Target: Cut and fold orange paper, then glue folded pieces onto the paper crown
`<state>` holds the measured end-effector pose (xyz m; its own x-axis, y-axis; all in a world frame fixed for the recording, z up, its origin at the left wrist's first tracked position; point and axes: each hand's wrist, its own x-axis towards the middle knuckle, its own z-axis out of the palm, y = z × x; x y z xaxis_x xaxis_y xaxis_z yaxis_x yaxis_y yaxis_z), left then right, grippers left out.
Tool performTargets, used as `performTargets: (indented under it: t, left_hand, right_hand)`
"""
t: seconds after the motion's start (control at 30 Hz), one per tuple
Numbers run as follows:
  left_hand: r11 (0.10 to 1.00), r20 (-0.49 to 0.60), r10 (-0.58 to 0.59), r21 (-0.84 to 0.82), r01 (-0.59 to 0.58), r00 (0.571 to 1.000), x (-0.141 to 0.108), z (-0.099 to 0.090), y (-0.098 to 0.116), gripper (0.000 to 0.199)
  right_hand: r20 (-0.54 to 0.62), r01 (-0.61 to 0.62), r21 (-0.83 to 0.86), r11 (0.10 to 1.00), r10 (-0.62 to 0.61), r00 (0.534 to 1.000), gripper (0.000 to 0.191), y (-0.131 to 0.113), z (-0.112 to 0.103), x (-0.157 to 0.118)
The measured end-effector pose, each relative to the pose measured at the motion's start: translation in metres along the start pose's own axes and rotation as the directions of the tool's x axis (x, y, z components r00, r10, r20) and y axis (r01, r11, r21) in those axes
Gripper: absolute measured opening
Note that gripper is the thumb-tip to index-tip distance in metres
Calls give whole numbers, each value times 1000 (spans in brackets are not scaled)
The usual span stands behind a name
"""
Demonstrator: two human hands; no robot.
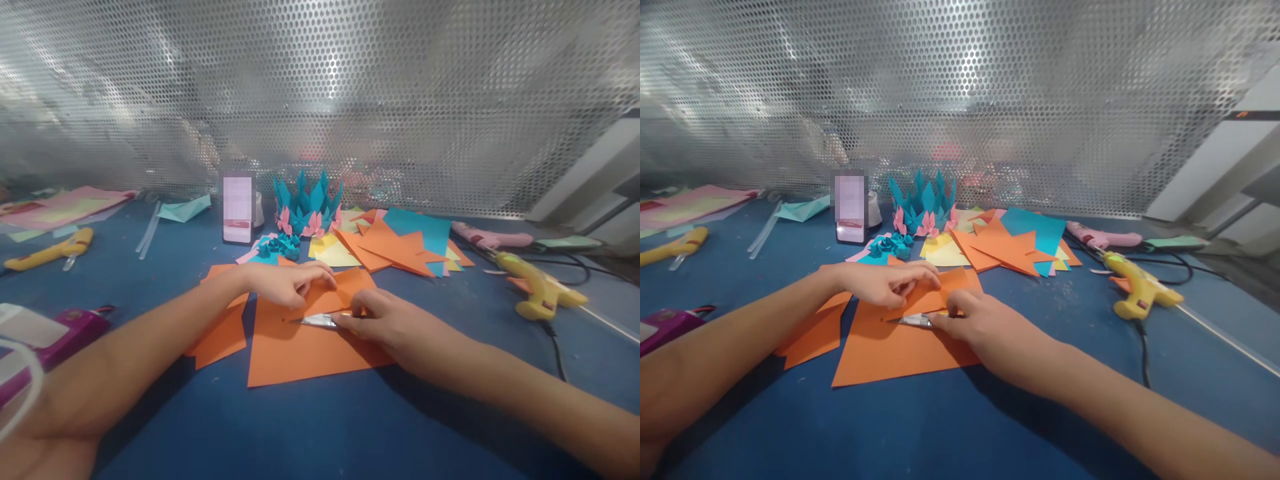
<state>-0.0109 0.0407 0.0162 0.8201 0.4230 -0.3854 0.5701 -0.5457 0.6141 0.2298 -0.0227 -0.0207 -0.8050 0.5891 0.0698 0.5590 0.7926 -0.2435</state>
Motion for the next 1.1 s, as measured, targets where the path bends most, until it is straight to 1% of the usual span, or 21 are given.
performTargets:
  t: [0.07,0.23,0.3,0.4,0.43,0.47,0.5,0.57,0.6,0.63,0.7,0.73,0.77,0.8,0.83,0.87,0.9,0.93,1.0,1.03,1.1]
  left_hand:
    - [1000,-5,7,0,-7,1000,0,0,0,65]
    - [1000,-38,4,-29,-5,999,0,3,-2,64]
    - [993,-86,7,-113,-17,996,2,6,-5,57]
    - [942,-221,-43,-333,-34,974,7,8,-11,40]
    - [925,-290,-77,-378,-41,954,9,7,-13,33]
    - [917,-370,-106,-396,-54,923,10,6,-14,27]
    - [916,-456,-122,-393,-76,882,10,4,-15,23]
    - [917,-595,-116,-371,-144,795,7,-4,-14,22]
    - [909,-638,-106,-373,-186,763,5,-8,-12,26]
    - [902,-655,-100,-378,-210,749,1,-12,-10,32]
    - [922,-662,-84,-334,-193,745,-8,-20,-5,40]
    - [938,-655,-86,-307,-160,751,-14,-24,-2,38]
    - [959,-660,-82,-255,-120,747,-20,-27,0,36]
    - [981,-648,-75,-184,-60,758,-26,-30,2,36]
    - [993,-615,-78,-116,7,785,-32,-33,4,39]
    - [994,-566,-106,-56,91,818,-39,-35,6,43]
    - [982,-510,-160,3,188,845,-46,-37,7,48]
    - [953,-476,-232,65,297,848,-52,-39,8,53]
    - [856,-391,-406,155,493,826,-63,-41,10,60]
    - [811,-336,-482,179,558,809,-68,-42,11,61]
    - [741,-278,-568,237,629,774,-73,-44,10,59]
  right_hand:
    - [13,36,-25,999,-36,999,41,-1,0,0]
    - [-13,28,15,999,-28,1000,38,-1,-3,-2]
    - [9,58,-18,998,-57,998,43,2,-5,-4]
    - [40,99,-75,992,-96,995,53,8,-10,-8]
    - [44,107,-80,991,-104,994,56,10,-13,-9]
    - [39,108,-76,991,-106,994,58,13,-15,-11]
    - [27,104,-66,992,-102,994,57,16,-18,-12]
    - [-17,76,-41,996,-77,997,50,24,-23,-15]
    - [-46,58,-40,998,-60,997,44,28,-25,-16]
    - [-75,35,-50,998,-39,996,39,33,-27,-17]
    - [-110,-26,-105,994,15,994,32,43,-28,-18]
    - [-123,-66,-146,987,48,991,31,49,-28,-19]
    - [-136,-107,-190,976,82,987,30,54,-26,-19]
    - [-151,-145,-236,961,111,982,30,57,-25,-19]
    - [-168,-173,-283,943,129,977,29,60,-23,-19]
    - [-189,-194,-331,924,136,972,28,60,-20,-18]
    - [-211,-204,-372,905,132,969,28,59,-18,-17]
    - [-226,-203,-398,895,118,967,29,55,-17,-16]
    - [-225,-159,-384,910,75,972,31,43,-16,-13]
    - [-200,-118,-336,934,51,979,33,35,-15,-11]
    - [-131,-35,-251,967,2,991,34,22,-15,-9]
